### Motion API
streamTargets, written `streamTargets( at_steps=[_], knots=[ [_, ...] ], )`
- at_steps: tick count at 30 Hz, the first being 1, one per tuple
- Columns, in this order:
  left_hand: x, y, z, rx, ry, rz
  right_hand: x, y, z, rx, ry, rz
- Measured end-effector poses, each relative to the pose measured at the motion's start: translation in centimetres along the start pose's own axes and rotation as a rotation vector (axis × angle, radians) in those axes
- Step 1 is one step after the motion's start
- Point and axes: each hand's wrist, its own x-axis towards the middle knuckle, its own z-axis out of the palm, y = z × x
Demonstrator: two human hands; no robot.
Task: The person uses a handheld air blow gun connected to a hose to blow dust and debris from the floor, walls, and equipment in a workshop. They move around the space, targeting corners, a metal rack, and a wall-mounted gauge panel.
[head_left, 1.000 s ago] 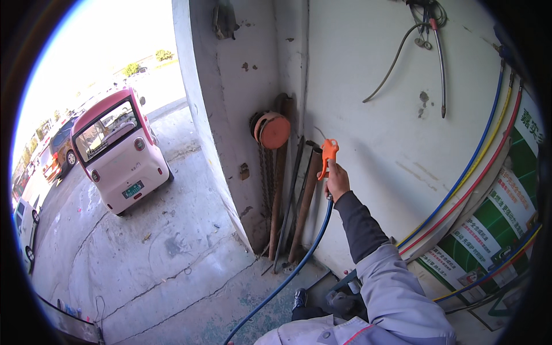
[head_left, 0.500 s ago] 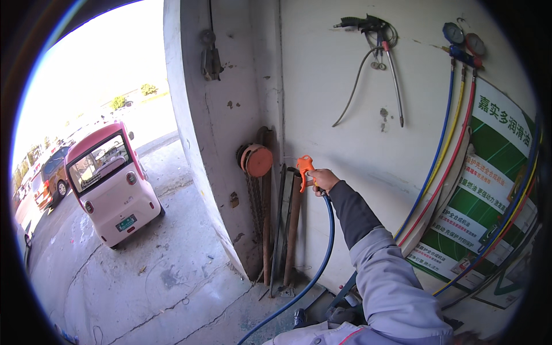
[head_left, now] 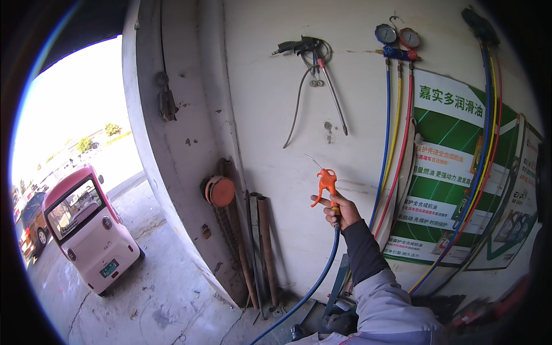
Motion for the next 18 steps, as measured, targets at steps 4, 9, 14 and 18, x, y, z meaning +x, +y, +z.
streamTargets(
  at_steps=[4,9,14,18],
  knots=[
    [0.1,-0.1,-1.7,0.028,-0.014,0.020,-3.8,-3.3,-0.5,-0.274,0.258,-0.045],
    [0.8,1.8,-4.3,0.121,-0.149,-0.097,-7.2,-7.4,-0.6,-0.557,0.389,-0.047],
    [0.8,6.5,-5.9,0.085,-0.055,0.039,-8.5,-11.7,-0.7,-0.815,0.463,-0.136],
    [-0.5,11.2,-8.6,0.001,-0.061,0.060,-8.8,-14.2,-0.7,-0.863,0.388,-0.230]
  ],
)
